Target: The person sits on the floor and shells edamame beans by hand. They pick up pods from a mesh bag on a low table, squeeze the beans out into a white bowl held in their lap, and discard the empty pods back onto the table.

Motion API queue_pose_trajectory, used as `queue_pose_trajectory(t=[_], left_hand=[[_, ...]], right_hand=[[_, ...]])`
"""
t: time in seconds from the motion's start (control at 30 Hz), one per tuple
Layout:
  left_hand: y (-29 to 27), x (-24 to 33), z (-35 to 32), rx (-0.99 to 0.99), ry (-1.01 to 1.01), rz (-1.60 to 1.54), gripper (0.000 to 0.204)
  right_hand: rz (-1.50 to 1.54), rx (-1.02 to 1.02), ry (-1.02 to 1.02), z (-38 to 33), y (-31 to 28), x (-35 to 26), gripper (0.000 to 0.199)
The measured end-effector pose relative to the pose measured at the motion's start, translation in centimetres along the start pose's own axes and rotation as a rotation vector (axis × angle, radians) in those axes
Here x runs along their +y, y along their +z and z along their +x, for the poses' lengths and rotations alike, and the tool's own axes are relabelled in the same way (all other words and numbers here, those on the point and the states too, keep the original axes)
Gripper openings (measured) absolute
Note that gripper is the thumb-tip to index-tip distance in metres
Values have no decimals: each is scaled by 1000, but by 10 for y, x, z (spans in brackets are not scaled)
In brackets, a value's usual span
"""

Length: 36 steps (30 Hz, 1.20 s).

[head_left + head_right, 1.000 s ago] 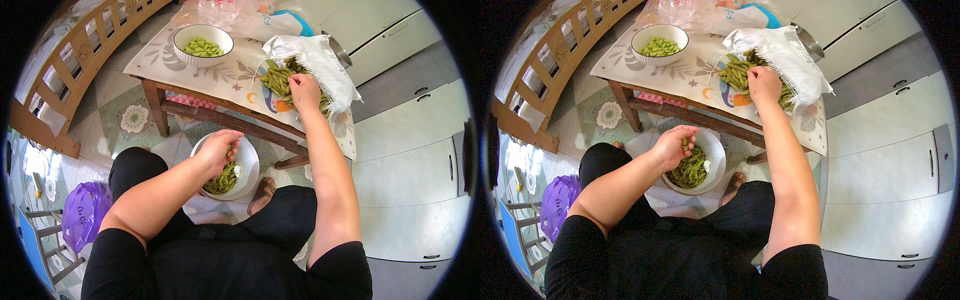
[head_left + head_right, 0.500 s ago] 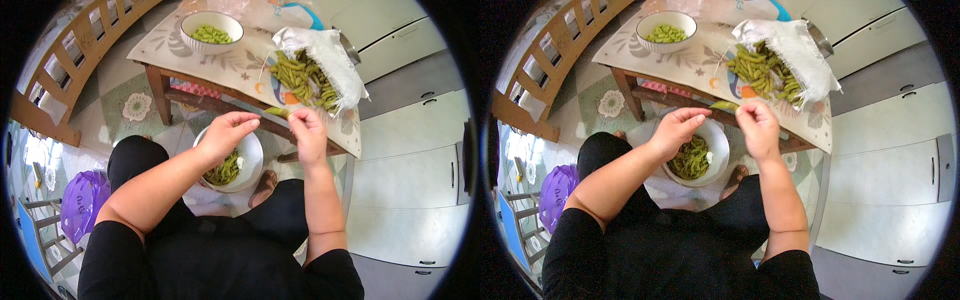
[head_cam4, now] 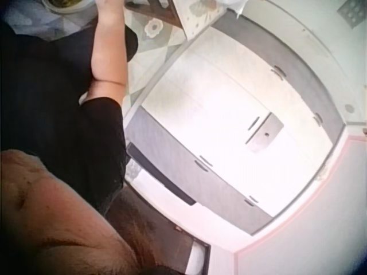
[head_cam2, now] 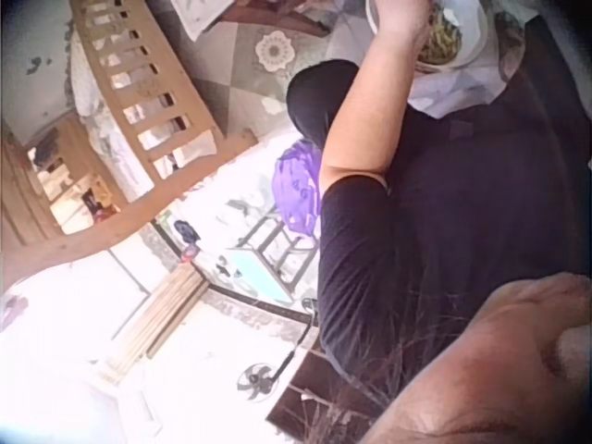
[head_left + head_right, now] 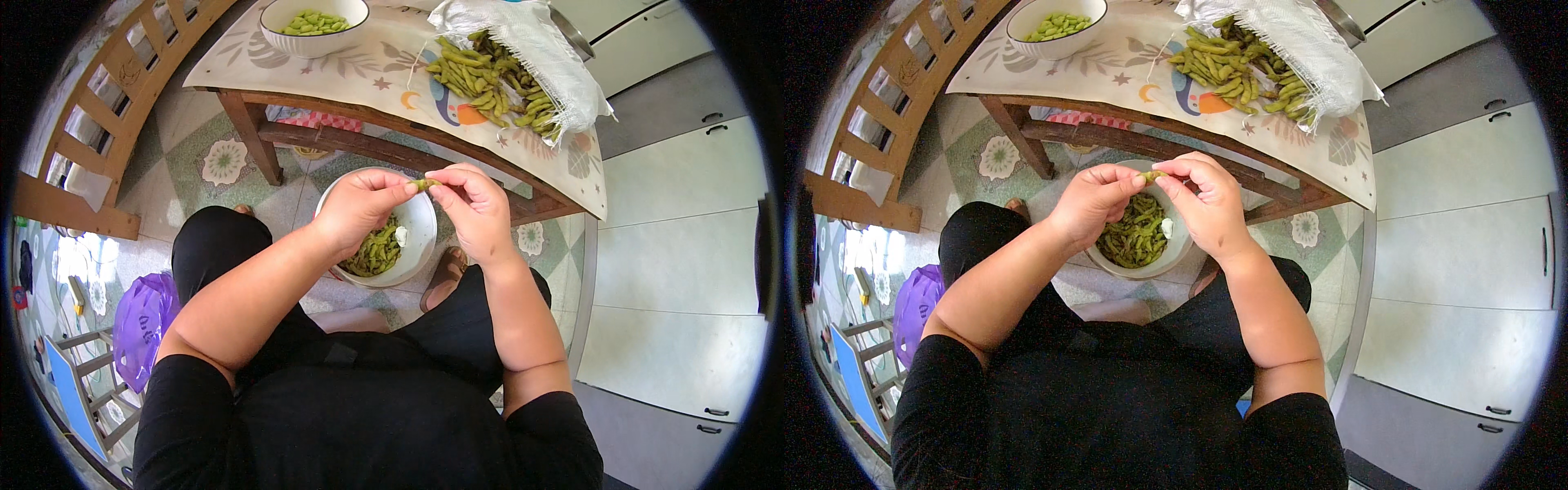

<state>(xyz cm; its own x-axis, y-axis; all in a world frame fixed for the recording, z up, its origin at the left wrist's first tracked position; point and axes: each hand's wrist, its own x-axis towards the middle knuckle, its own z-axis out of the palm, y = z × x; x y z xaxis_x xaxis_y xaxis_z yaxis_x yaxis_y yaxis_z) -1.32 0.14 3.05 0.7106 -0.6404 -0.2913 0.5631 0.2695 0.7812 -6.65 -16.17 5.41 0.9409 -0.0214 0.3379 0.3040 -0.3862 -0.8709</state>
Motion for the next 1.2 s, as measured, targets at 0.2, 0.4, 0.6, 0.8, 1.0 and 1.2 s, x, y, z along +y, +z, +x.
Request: queue_pose_trajectory(t=[0.2,0.4,0.6,0.8,1.0,1.2], left_hand=[[-15,1,10,128,-62,-113,20],[-19,4,18,105,-129,-176,19],[-21,10,21,59,-156,-144,18],[-24,14,20,5,-147,-146,17],[-10,19,7,9,64,4,17],[-2,10,-1,-97,383,167,18]], right_hand=[[-75,-107,150,10,-16,-15,17],[-433,263,140,56,-47,7,16],[-1063,252,-17,117,-77,43,18],[-1240,286,-91,125,-71,30,14],[685,126,409,55,-28,-17,11],[994,45,645,4,13,-13,10]])
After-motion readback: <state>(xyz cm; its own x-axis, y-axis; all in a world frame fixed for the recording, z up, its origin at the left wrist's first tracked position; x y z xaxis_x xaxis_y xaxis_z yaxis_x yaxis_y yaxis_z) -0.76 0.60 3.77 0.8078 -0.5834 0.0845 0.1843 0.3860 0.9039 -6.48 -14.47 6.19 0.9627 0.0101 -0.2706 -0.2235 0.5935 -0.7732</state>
